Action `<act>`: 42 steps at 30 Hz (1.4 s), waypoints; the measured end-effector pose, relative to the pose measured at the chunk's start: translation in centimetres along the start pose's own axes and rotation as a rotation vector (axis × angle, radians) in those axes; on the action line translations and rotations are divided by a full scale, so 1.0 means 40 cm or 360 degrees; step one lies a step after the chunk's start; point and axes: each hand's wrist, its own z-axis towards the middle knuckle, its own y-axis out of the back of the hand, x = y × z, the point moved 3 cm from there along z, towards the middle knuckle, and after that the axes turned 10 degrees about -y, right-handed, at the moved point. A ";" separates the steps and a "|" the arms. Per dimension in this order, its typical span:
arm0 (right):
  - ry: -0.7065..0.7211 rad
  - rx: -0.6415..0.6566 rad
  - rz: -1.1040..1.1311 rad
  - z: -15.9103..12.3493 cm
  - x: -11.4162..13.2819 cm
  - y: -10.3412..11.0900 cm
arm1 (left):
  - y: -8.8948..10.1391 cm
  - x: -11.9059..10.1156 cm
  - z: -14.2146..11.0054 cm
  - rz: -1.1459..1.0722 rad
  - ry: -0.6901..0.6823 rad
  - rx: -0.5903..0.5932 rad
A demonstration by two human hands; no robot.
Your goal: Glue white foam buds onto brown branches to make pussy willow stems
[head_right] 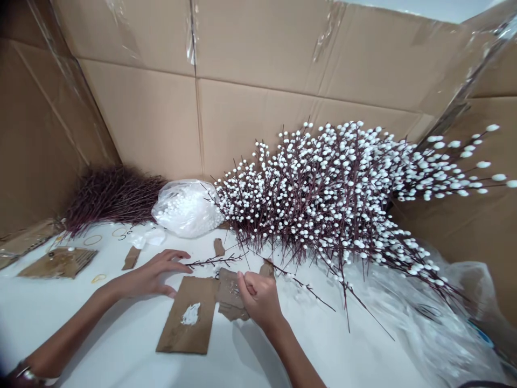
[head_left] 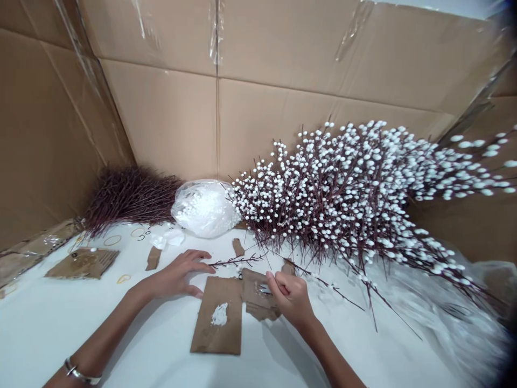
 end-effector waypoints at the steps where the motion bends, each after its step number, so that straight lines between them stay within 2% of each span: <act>1: 0.0011 0.0000 -0.0009 -0.001 0.001 -0.001 | -0.007 -0.011 0.008 0.0014 -0.0004 -0.0028; 4: 0.0032 0.0004 -0.0038 -0.003 0.004 -0.005 | -0.031 -0.049 0.033 0.0055 0.0028 -0.0117; 7: 0.0051 0.0031 -0.0051 -0.004 0.010 -0.009 | -0.047 -0.079 0.046 0.0048 0.0046 -0.0129; 10: 0.0081 0.0035 -0.0054 -0.005 0.013 -0.011 | -0.033 -0.080 0.041 0.0037 0.0012 -0.0134; 12: 0.0092 0.0038 -0.0061 -0.006 0.012 -0.013 | -0.006 -0.055 0.030 0.0098 0.0077 -0.0217; 14: 0.0102 0.0044 -0.0066 -0.008 0.009 -0.015 | 0.026 -0.014 0.012 0.0198 0.0252 -0.0354; 16: 0.0117 0.0040 -0.0062 -0.010 0.005 -0.016 | 0.043 0.033 -0.007 0.0282 0.0450 -0.0395; 21: 0.0200 0.0008 -0.0040 -0.014 -0.001 -0.018 | 0.035 0.129 -0.062 0.0546 0.0964 -0.0298; 25: 0.0213 0.0012 -0.0027 -0.019 0.001 -0.019 | 0.058 0.161 -0.103 0.0789 0.1275 -0.0475; 27: 0.0221 0.0020 -0.0027 -0.021 0.004 -0.020 | 0.079 0.161 -0.110 0.0843 0.1281 -0.0597; 29: 0.0231 0.0027 -0.0032 -0.023 0.009 -0.022 | 0.092 0.155 -0.102 0.0805 0.1171 -0.0648; 33: 0.0245 0.0051 -0.0052 -0.022 0.016 -0.024 | 0.083 0.147 -0.081 0.0617 0.0961 -0.0574; 35: 0.0258 0.0065 -0.0065 -0.022 0.018 -0.025 | 0.083 0.153 -0.090 0.0596 0.1061 -0.0616; 39: 0.0267 0.0071 -0.0074 -0.024 0.019 -0.023 | 0.109 0.172 -0.127 0.0681 0.1419 -0.0779; 40: 0.0263 0.0081 -0.0075 -0.024 0.019 -0.023 | 0.117 0.170 -0.128 0.0701 0.1409 -0.0824; 42: 0.0252 0.0101 -0.0079 -0.025 0.018 -0.024 | 0.124 0.150 -0.107 0.0676 0.1163 -0.0930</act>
